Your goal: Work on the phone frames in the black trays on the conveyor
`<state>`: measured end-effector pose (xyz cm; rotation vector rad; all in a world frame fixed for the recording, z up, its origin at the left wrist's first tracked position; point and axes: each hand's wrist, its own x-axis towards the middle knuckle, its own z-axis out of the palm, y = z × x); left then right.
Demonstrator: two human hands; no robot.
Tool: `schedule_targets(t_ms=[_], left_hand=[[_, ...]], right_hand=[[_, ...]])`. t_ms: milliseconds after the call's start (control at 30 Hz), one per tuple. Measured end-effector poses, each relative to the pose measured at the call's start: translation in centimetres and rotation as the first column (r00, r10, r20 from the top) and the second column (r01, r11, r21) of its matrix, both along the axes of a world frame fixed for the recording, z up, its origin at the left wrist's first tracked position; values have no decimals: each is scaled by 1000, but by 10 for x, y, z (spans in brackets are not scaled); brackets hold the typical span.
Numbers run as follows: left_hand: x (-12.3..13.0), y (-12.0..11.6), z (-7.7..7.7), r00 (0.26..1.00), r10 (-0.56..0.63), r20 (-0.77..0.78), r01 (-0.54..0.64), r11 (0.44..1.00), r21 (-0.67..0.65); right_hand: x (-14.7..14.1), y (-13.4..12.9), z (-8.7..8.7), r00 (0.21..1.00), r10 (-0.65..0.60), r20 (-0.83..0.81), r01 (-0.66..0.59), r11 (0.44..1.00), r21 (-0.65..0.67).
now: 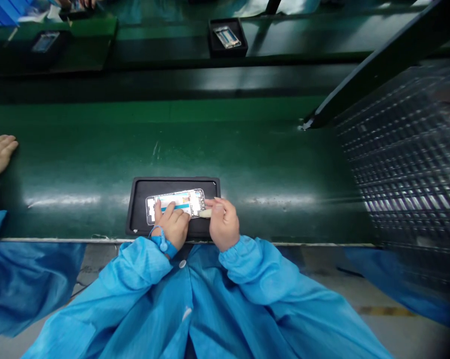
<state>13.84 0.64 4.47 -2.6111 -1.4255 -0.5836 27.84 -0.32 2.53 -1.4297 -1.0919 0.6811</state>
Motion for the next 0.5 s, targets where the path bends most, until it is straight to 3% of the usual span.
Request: schedule_targets(t_ms=[233,500], left_hand=[[2,-1,3,1000,12,-19,-12,1000,-4],[2,-2,2,1000,22,-17,-22,999,-30]], right_hand=[[1,-1,7,983,-5,185,-12,996,93],[2,2,13,959,37,280,-78,988,135]])
